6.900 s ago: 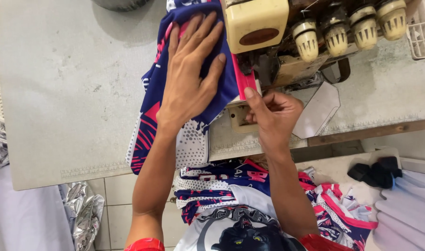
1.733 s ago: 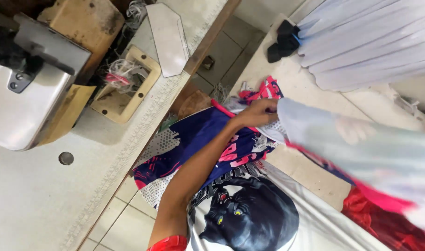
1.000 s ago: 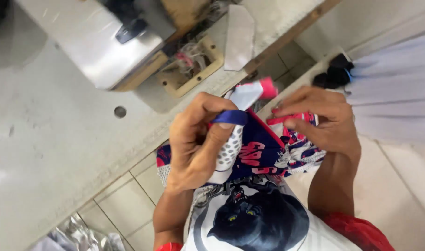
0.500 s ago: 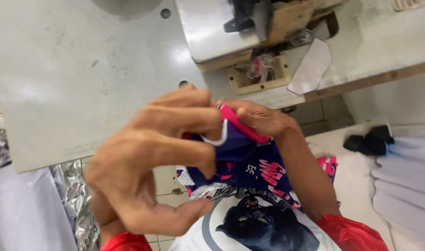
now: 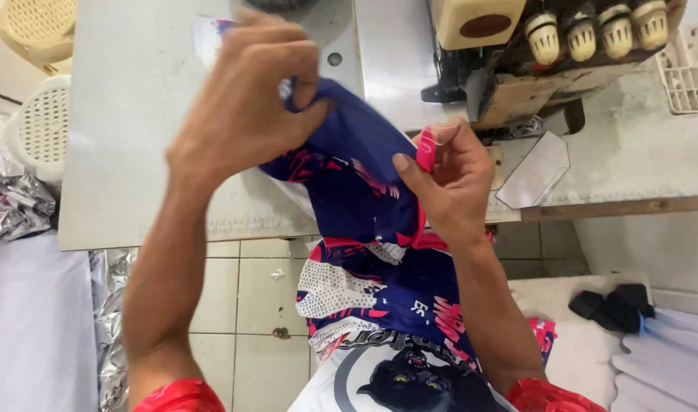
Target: Overlocking the edges of jerseys by attaching a pink trim using an industrial sewing machine.
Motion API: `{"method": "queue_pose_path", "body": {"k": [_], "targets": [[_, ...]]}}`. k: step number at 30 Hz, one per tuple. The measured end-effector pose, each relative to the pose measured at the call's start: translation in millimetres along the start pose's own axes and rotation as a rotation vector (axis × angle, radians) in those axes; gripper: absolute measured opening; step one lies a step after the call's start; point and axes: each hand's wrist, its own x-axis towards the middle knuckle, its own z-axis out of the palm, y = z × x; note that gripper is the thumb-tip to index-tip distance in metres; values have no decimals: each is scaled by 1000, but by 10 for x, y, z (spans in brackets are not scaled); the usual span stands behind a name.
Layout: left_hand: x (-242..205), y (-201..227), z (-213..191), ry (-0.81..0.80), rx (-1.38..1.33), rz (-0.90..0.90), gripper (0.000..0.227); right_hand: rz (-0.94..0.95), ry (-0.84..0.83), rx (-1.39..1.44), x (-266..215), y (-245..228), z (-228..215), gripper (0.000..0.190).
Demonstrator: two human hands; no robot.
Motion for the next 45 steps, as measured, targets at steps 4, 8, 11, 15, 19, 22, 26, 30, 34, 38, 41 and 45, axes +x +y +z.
{"method": "queue_pose_path", "body": {"k": [4,8,11,15,19,22,26,30,34,38,41,45], "targets": [[146,-25,444,24,-336,-23,20,208,115,330,9,78,38,34],[234,83,661,-4,-432,-101,26,258,201,548,-56,218,-127,27],[254,97,738,-16,-458,-93,35,271,123,808,-143,287,-241,28],[267,65,790,31,-424,-107,25,306,100,836,-246,454,-288,47],[287,111,799,19,-452,-65,21,224,138,696,-239,489,-258,45],[290,194,842,9,-490,-89,16,226,154,605,-231,421,-293,52],[297,342,864,0,-498,-115,15,164,242,486,-266,387,-257,45],[315,576,866,-155,-277,-234,47,67,384,288,-305,361,-207,37],[275,568,960,-73,-342,-135,39,24,394,225,-377,322,-195,34],[276,560,957,-85,-400,-33,25,21,361,273,-386,311,-256,35],[238,614,985,-112,-345,39,23,7,312,268,-412,276,-271,46],[177,643,1020,-162,-252,58,16,12,374,225,-452,307,-331,33]]}}
